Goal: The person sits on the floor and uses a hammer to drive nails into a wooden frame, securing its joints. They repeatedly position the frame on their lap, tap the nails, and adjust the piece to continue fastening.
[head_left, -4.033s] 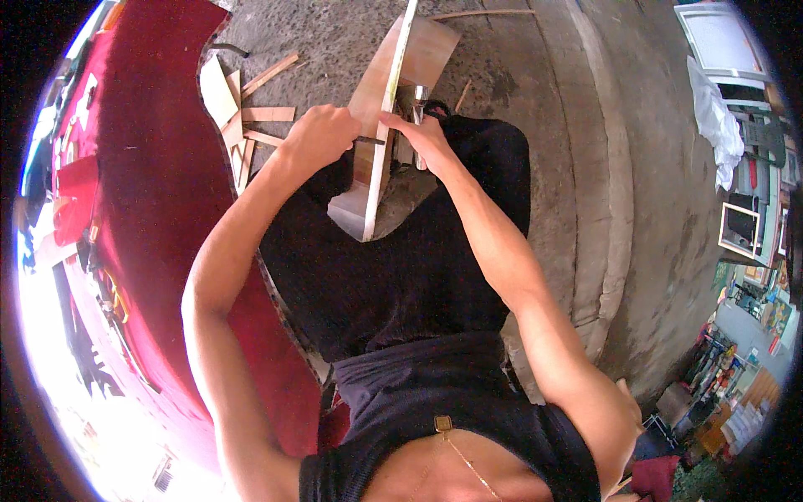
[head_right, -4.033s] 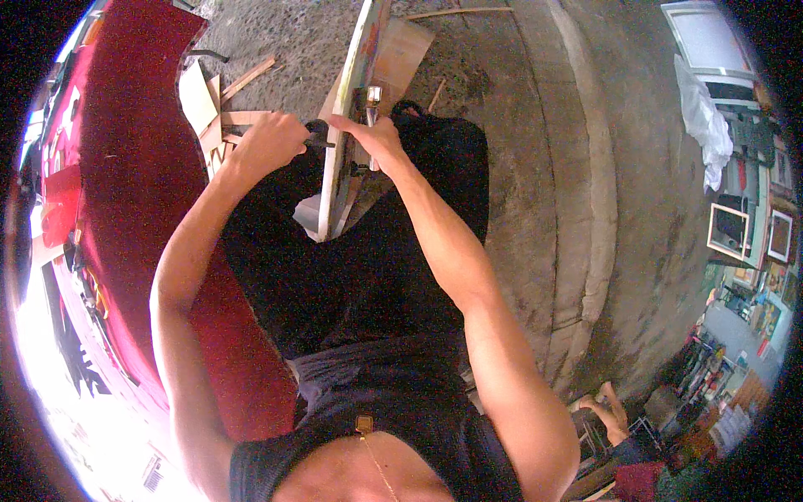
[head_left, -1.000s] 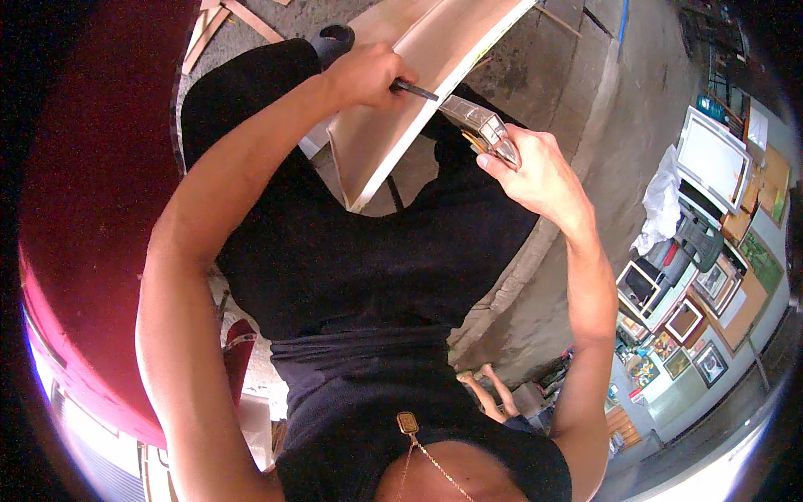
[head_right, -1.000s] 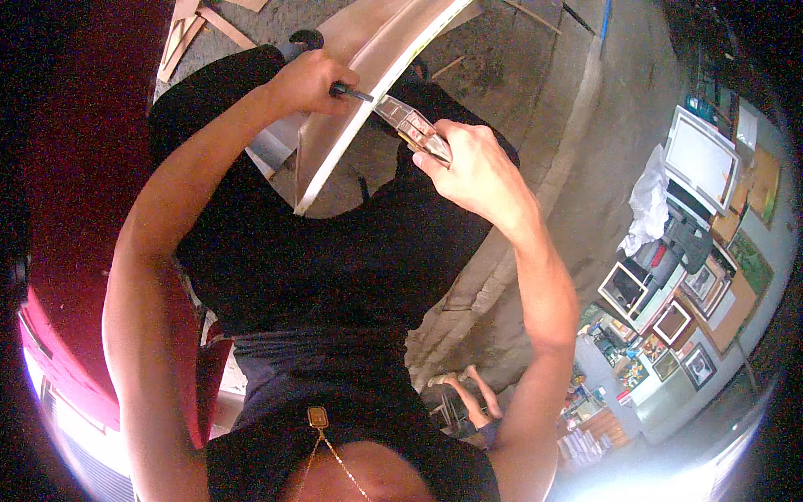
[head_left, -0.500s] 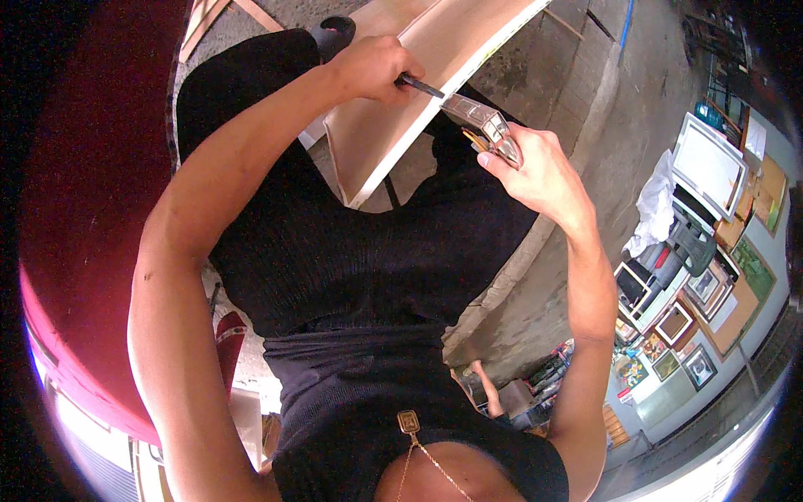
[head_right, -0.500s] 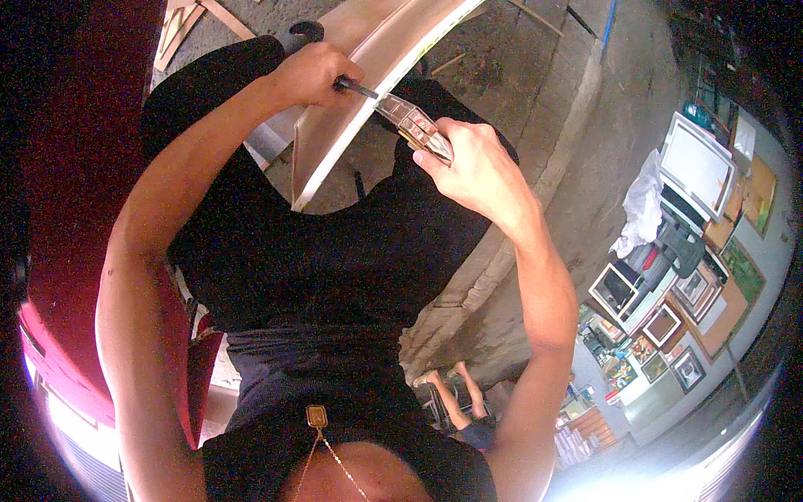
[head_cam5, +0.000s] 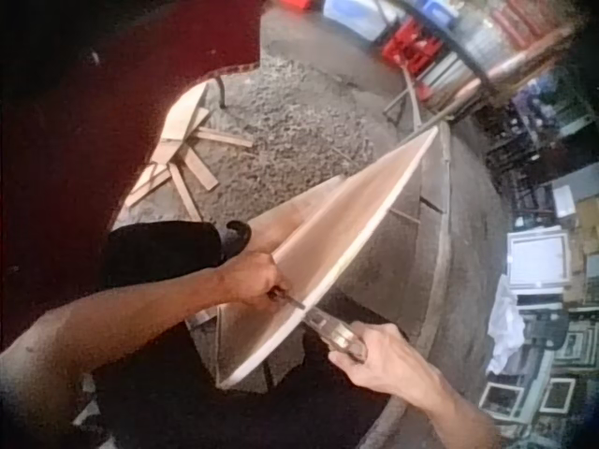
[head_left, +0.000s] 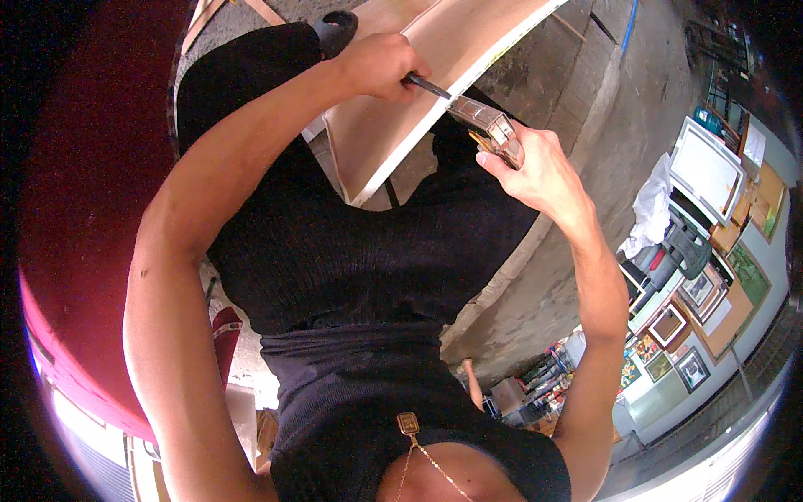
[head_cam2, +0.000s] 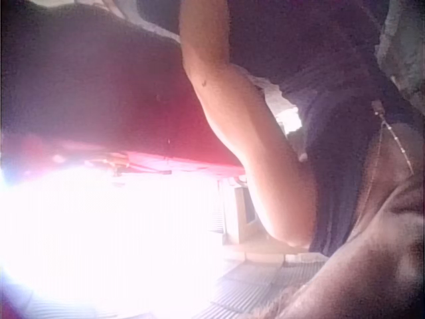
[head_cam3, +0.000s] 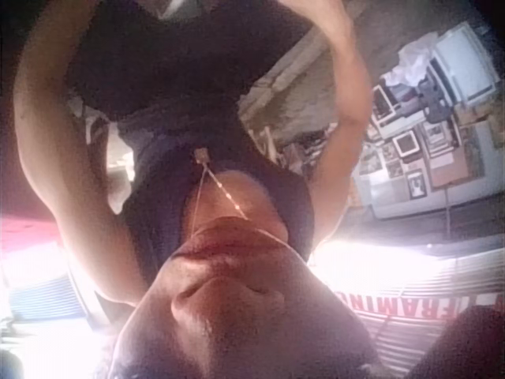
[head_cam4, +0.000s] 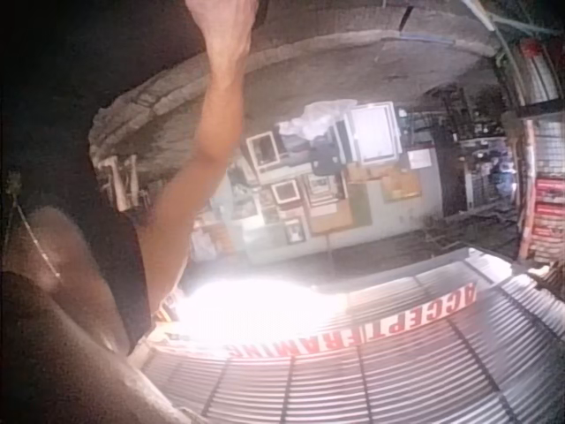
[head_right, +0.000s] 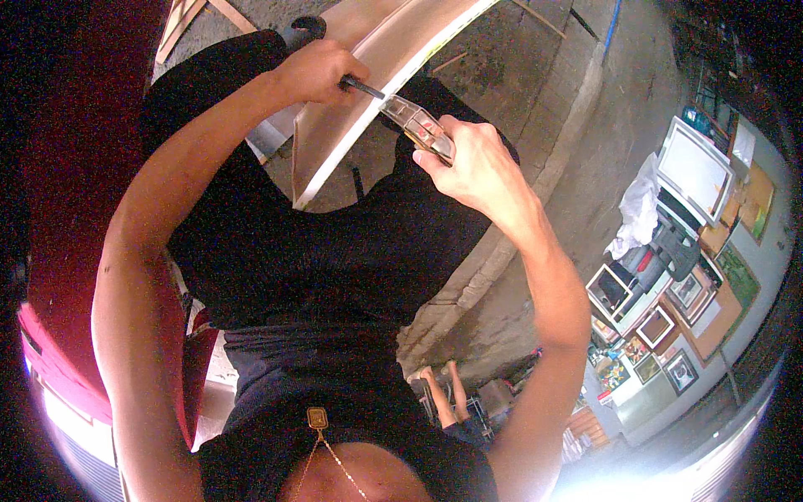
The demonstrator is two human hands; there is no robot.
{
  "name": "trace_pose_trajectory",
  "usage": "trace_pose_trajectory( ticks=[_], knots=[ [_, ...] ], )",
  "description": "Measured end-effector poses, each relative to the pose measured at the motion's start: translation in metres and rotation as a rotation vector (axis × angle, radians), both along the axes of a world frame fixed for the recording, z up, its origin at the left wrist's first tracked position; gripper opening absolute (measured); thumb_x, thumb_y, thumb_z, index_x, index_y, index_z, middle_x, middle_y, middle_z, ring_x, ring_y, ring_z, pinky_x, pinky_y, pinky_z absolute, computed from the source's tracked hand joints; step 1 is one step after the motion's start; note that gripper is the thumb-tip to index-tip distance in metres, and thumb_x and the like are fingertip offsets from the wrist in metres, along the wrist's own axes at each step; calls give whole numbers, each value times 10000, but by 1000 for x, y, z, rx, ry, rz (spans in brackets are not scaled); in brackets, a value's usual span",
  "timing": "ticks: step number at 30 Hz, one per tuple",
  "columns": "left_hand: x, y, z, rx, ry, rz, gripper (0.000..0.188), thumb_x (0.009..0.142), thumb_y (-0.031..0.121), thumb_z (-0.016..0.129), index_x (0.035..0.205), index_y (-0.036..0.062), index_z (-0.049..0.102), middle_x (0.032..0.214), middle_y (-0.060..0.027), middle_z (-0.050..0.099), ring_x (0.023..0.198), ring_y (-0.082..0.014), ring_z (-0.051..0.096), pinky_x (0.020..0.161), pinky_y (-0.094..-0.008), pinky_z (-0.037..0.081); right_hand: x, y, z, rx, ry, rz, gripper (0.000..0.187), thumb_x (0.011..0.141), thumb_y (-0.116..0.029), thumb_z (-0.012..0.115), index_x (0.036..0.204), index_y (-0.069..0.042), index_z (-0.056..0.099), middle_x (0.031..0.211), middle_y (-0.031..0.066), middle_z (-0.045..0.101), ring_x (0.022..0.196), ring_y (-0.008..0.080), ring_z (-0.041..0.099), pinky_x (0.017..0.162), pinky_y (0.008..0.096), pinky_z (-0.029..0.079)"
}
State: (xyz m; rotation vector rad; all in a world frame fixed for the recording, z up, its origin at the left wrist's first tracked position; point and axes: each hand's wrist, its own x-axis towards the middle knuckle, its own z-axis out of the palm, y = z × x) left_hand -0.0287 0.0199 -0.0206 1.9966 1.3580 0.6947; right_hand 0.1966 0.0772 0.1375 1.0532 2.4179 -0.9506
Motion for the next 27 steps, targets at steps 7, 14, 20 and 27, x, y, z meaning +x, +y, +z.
trace_pose_trajectory(
  ticks=[7,14,20,27],
  knots=[
    [0,2,-7,77,-28,15,147,652,210,665,762,113,674,647,-107,629,657,-312,630,641,-435,511,3,-2,-13,108,-74,-33,256,719,-259,660,810,-20,651,677,239,616,691,407,642,656,462,519],
    [6,7,-2,-43,33,-22,151,654,214,666,748,97,658,682,-140,632,698,-327,633,654,-460,500,-6,-2,27,-156,-223,-103,405,864,-319,631,1061,32,595,910,238,625,883,353,633,801,412,470],
    [-1,-1,1,0,34,-12,145,634,217,662,702,95,624,616,-124,604,659,-336,622,632,-463,492,-20,-2,35,-209,-310,-68,406,871,-343,622,1023,32,588,845,223,635,850,364,638,771,419,473],
    [2,-1,-1,-6,32,11,151,640,222,679,705,100,620,608,-117,602,650,-342,620,617,-462,491,-12,0,27,-145,-236,-84,474,849,-420,643,959,39,591,815,234,630,777,357,630,738,426,477]
  ],
)
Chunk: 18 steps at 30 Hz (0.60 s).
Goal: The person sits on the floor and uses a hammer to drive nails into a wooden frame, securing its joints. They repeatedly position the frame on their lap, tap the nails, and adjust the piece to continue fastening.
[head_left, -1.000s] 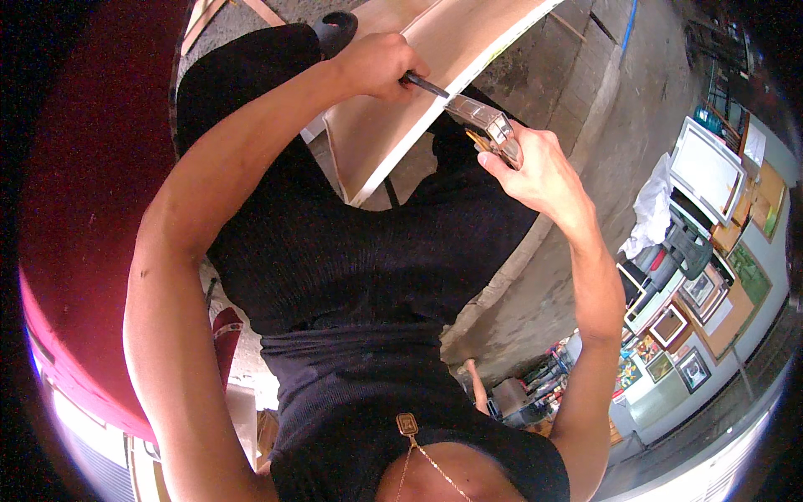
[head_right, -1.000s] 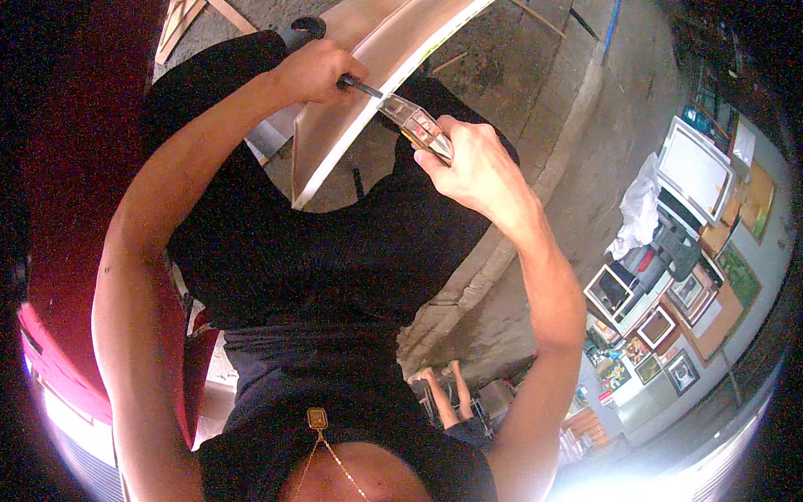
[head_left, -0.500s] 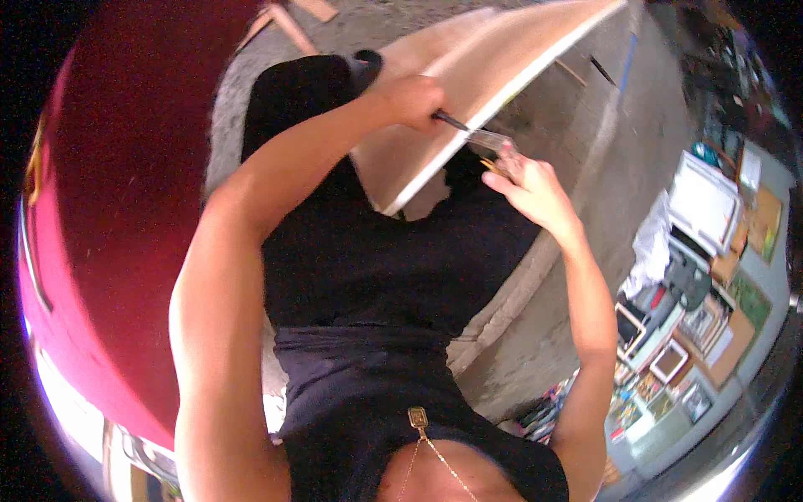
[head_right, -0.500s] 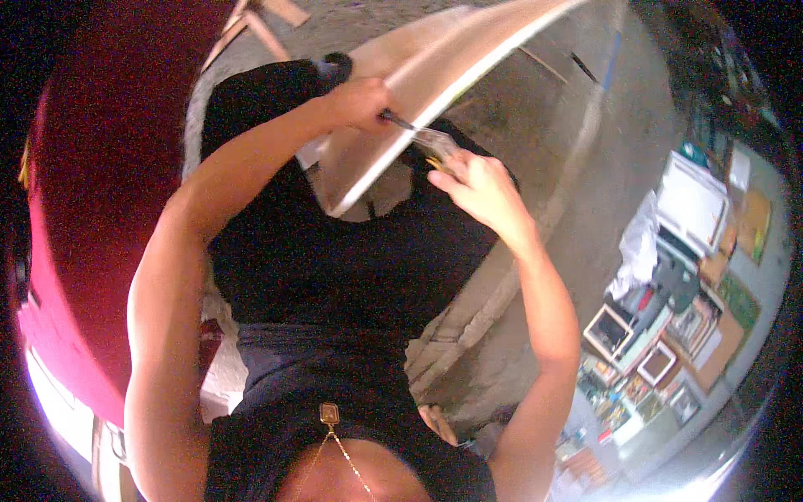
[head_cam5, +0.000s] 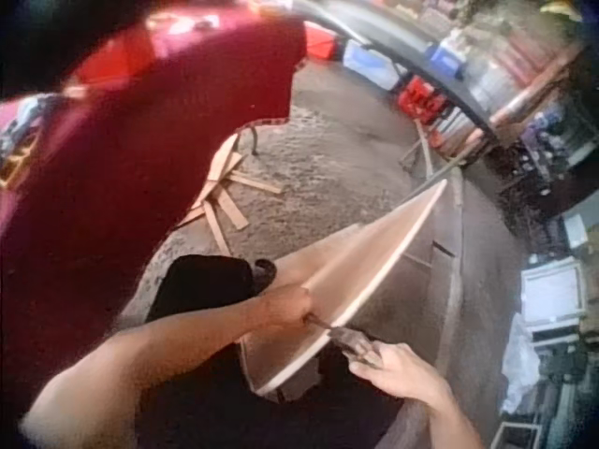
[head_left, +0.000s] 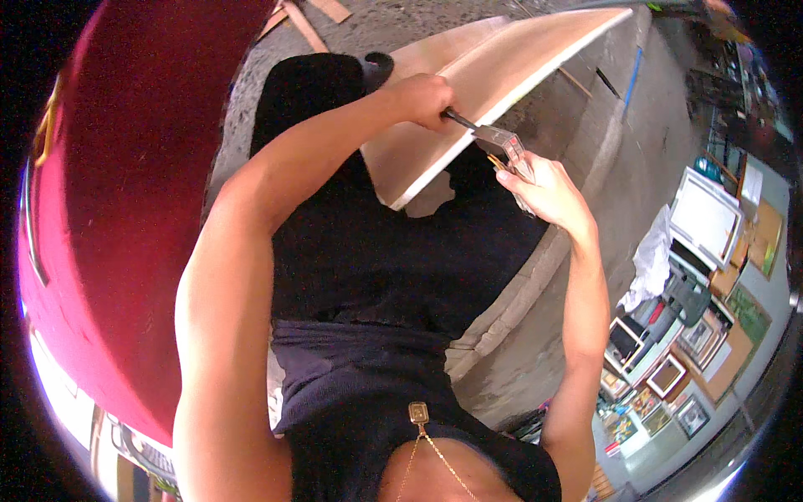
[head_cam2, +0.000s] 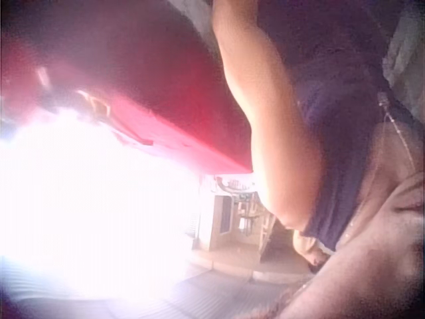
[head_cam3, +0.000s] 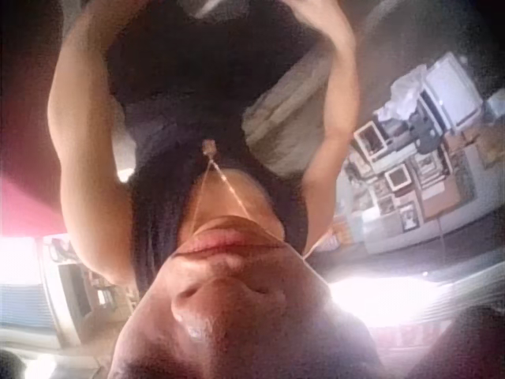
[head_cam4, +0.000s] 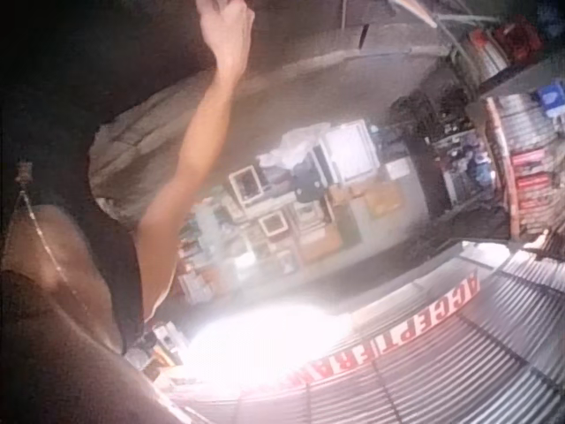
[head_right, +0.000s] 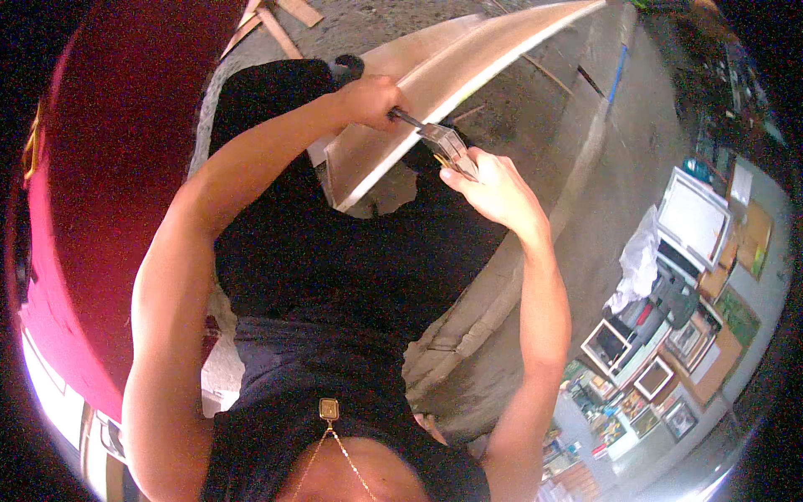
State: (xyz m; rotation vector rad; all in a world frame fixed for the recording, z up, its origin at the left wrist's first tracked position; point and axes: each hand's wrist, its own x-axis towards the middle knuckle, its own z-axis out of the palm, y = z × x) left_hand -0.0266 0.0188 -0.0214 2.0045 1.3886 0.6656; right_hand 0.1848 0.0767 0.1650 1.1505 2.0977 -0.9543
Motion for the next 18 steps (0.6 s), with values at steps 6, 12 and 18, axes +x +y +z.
trace_pose_trajectory(
  ticks=[6,12,18],
  knots=[
    [0,2,14,-64,119,35,149,653,210,651,768,120,682,687,-111,652,688,-306,642,625,-431,507,34,12,-31,168,591,-506,488,711,-381,821,910,3,594,764,67,617,709,138,567,685,320,479],
    [-1,-3,7,-41,72,40,195,641,222,699,751,67,656,670,-139,638,665,-327,642,633,-428,510,2,-23,-106,315,854,-832,543,636,-174,892,1041,7,581,920,43,647,779,112,603,718,269,513],
    [-7,-3,17,19,88,18,204,665,223,733,781,65,679,667,-149,631,636,-323,635,604,-412,505,-5,-37,-130,189,1023,-934,544,661,-134,873,1091,9,572,996,56,656,853,119,616,775,265,503]
  ],
)
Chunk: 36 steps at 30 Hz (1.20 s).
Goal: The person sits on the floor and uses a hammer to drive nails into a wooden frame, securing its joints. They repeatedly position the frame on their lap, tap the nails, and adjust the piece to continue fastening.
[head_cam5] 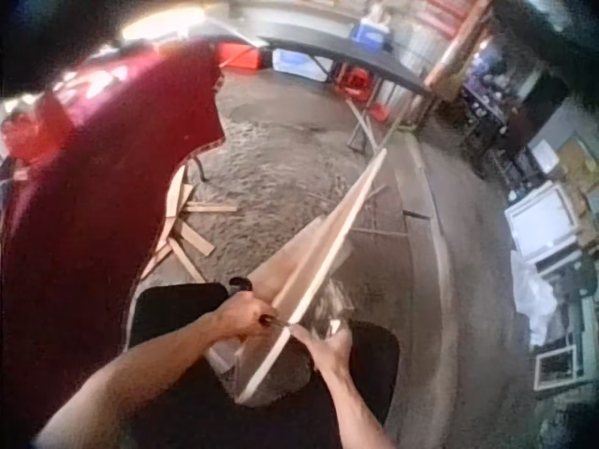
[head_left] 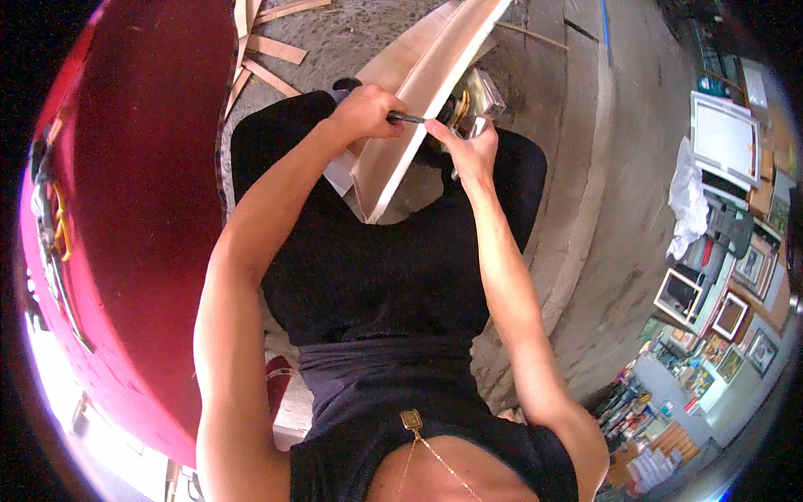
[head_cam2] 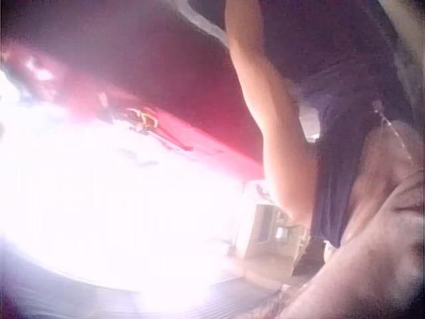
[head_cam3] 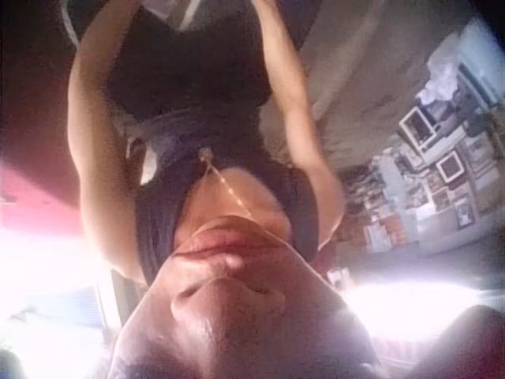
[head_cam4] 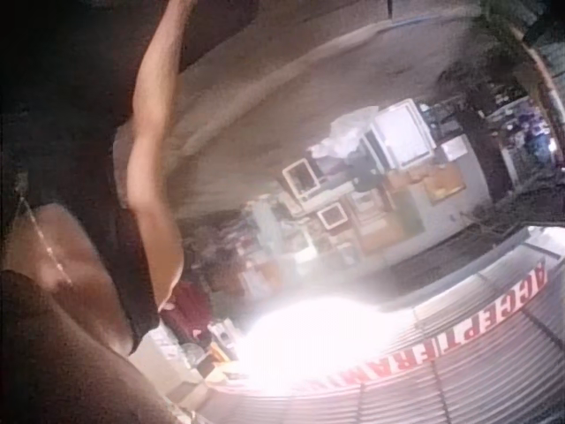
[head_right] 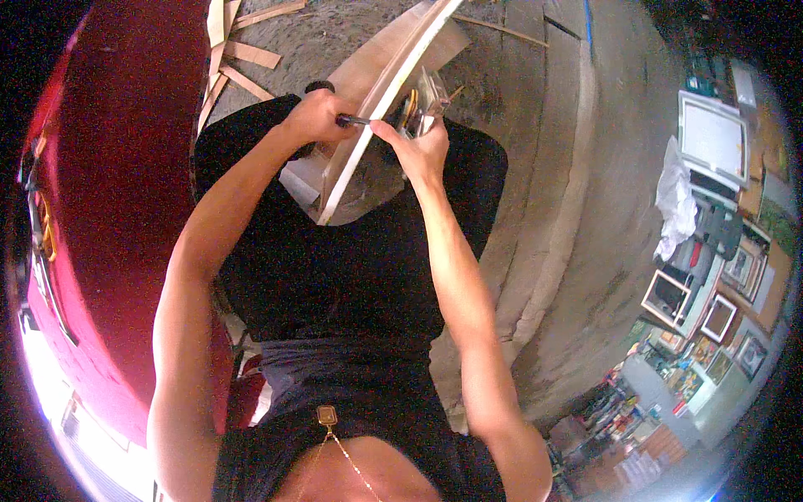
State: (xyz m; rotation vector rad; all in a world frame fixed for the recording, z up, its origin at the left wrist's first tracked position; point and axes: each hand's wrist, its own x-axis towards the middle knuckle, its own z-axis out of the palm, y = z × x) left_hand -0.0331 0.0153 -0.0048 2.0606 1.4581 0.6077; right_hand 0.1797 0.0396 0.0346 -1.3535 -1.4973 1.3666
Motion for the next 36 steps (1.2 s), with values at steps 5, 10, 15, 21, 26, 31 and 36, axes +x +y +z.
trace_pose_trajectory(
  ticks=[5,10,15,21,26,31,36],
  knots=[
    [-8,-2,12,110,-15,-95,204,738,224,748,785,40,675,664,-156,615,628,-339,618,570,-431,485,7,5,-19,-117,65,-26,696,581,-270,911,1127,5,579,1051,101,660,926,173,631,840,301,493],
    [-10,-2,24,90,97,-108,241,745,282,735,789,49,697,643,-161,609,626,-339,621,592,-429,496,8,4,-25,-107,24,-14,522,675,-142,863,1097,0,590,988,46,663,867,119,618,799,269,498],
    [-11,-4,30,54,113,-126,230,758,271,726,847,60,702,657,-161,616,638,-338,622,592,-429,492,8,7,-14,-157,53,52,586,664,-200,872,1128,14,586,1001,64,666,882,129,620,814,280,500],
    [-6,-7,44,102,175,-106,224,776,267,712,877,67,702,704,-160,640,664,-334,632,608,-424,504,10,8,-11,-146,25,52,686,619,-291,897,1142,17,579,1029,79,664,918,145,620,835,287,497],
    [-10,-10,46,1,196,-139,208,768,243,721,860,59,693,705,-161,642,679,-346,635,624,-429,510,9,9,1,-140,39,48,801,574,-356,911,1171,39,553,1065,103,655,956,172,622,867,300,490],
    [-8,-8,60,5,266,-150,190,754,225,728,811,51,675,693,-156,637,667,-351,634,609,-434,511,11,13,-6,-114,-57,68,824,565,-395,904,1182,27,559,1082,123,652,981,195,622,884,318,487],
    [-5,1,79,28,356,-220,200,746,239,726,799,55,672,725,-139,649,677,-340,641,614,-431,520,10,14,-16,-153,-71,60,794,551,-415,902,1146,11,595,1064,125,660,978,210,628,883,326,490]
  ],
)
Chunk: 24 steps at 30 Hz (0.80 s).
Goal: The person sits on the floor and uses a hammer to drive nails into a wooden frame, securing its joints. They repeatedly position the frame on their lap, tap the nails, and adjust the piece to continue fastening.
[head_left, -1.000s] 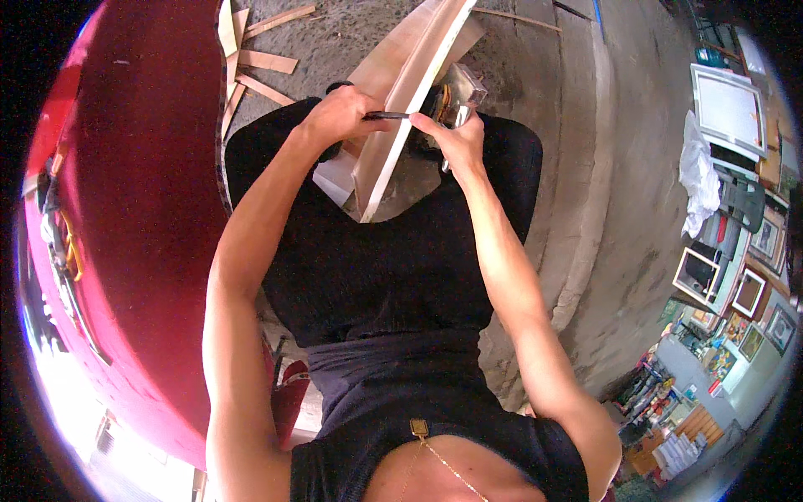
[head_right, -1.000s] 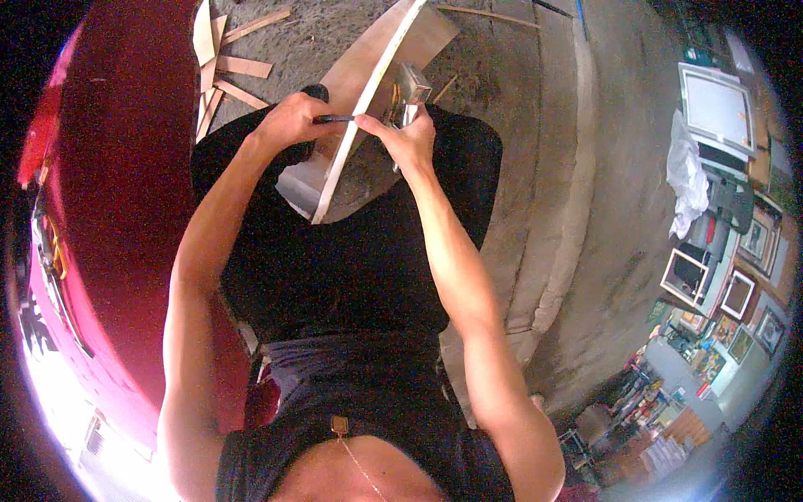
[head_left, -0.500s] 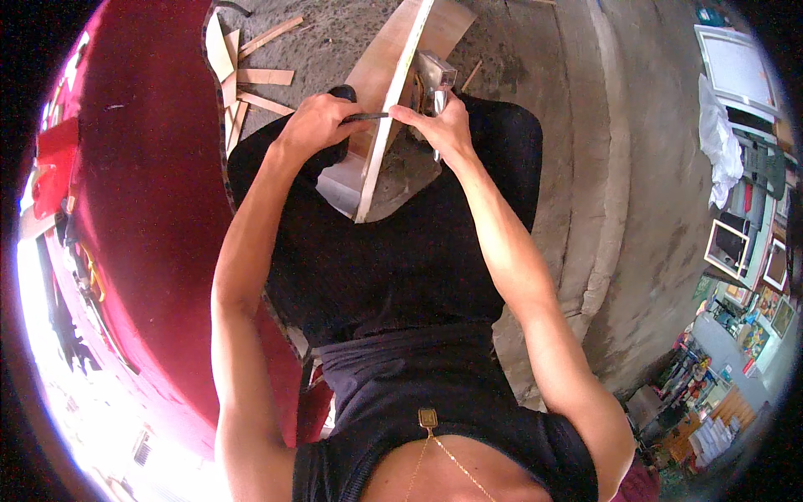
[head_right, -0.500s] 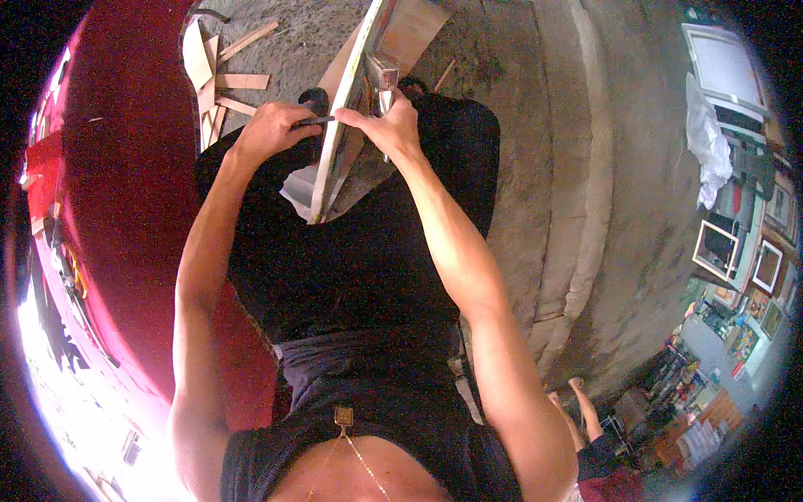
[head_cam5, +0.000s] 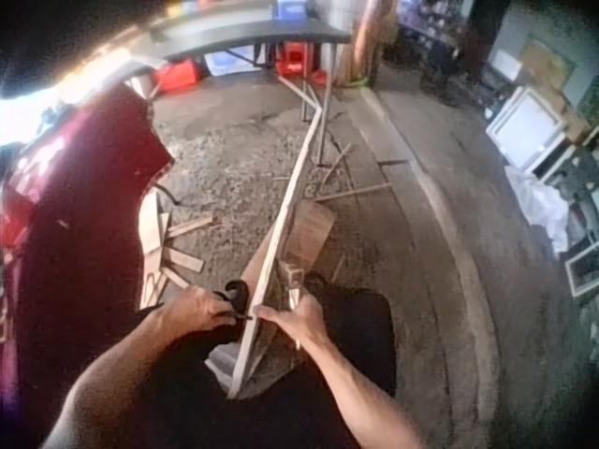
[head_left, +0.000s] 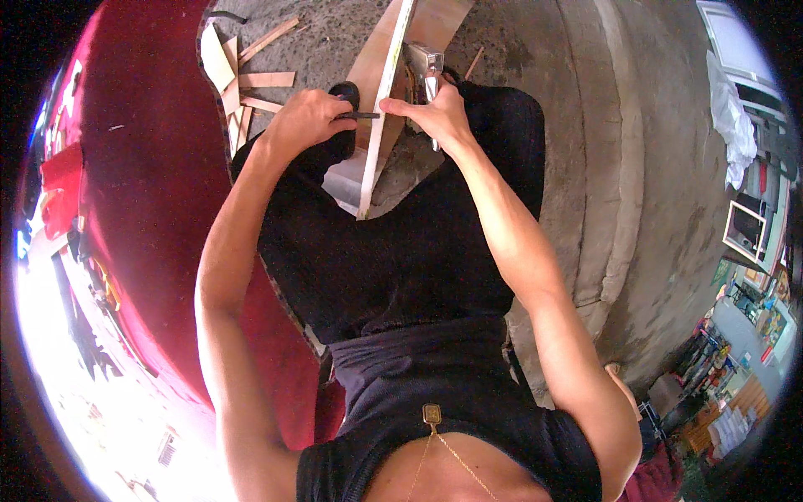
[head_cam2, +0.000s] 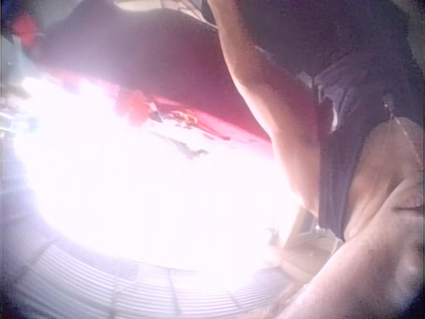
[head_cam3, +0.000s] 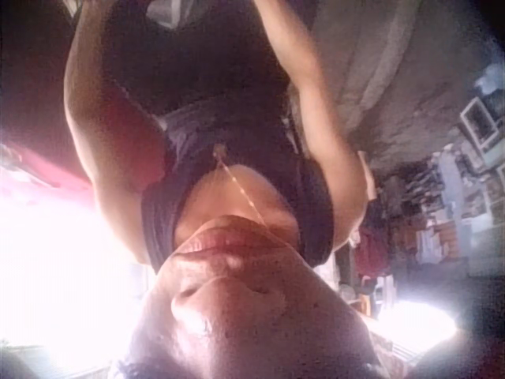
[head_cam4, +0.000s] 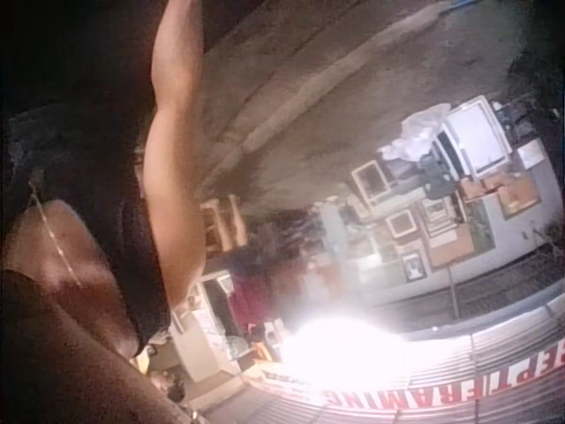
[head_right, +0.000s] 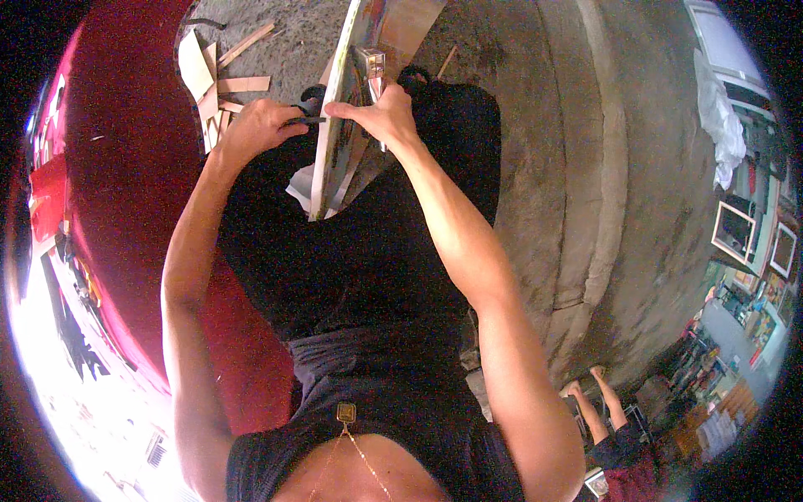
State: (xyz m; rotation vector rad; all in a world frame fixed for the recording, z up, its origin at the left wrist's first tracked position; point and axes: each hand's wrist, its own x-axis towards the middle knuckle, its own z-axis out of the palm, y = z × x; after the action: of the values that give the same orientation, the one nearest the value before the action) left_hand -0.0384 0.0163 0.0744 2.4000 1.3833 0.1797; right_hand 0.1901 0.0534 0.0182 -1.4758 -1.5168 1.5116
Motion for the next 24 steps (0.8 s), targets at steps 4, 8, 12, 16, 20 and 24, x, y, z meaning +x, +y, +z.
trace_pose_trajectory(
  ticks=[4,8,12,16,20,24],
  knots=[
    [-4,6,1,-12,38,-43,205,748,248,720,793,54,668,734,-135,654,691,-337,646,627,-430,524,1,2,10,-48,-53,27,796,538,-429,902,1129,14,605,1054,130,661,969,213,632,881,327,494],
    [-3,13,5,-39,135,-105,193,761,239,706,797,53,668,716,-141,648,702,-337,648,647,-433,523,2,3,6,-52,-67,47,817,527,-450,898,1131,16,605,1063,147,658,975,228,637,889,338,494],
    [2,15,14,-88,265,-88,242,806,311,666,824,69,668,750,-129,657,714,-354,643,669,-466,516,2,2,18,-2,-72,27,851,488,-500,892,1105,18,619,1056,174,660,974,261,648,882,354,500],
    [11,13,26,-48,333,-53,228,749,289,712,800,70,674,721,-136,654,714,-336,655,662,-442,527,1,3,12,11,-107,1,889,428,-557,887,1051,29,644,1012,198,677,945,292,668,854,358,515],
    [19,8,32,-14,393,16,206,716,265,731,778,74,683,704,-139,654,719,-321,669,650,-426,537,1,4,-4,-21,-54,0,928,416,-573,883,1058,48,632,1031,215,669,957,300,666,856,360,517],
    [27,7,38,-19,470,56,174,731,252,710,763,83,687,691,-145,651,695,-316,673,632,-426,537,1,6,-2,-56,-129,54,894,485,-497,900,1146,26,601,1083,185,651,1019,264,635,907,352,492]
  ],
)
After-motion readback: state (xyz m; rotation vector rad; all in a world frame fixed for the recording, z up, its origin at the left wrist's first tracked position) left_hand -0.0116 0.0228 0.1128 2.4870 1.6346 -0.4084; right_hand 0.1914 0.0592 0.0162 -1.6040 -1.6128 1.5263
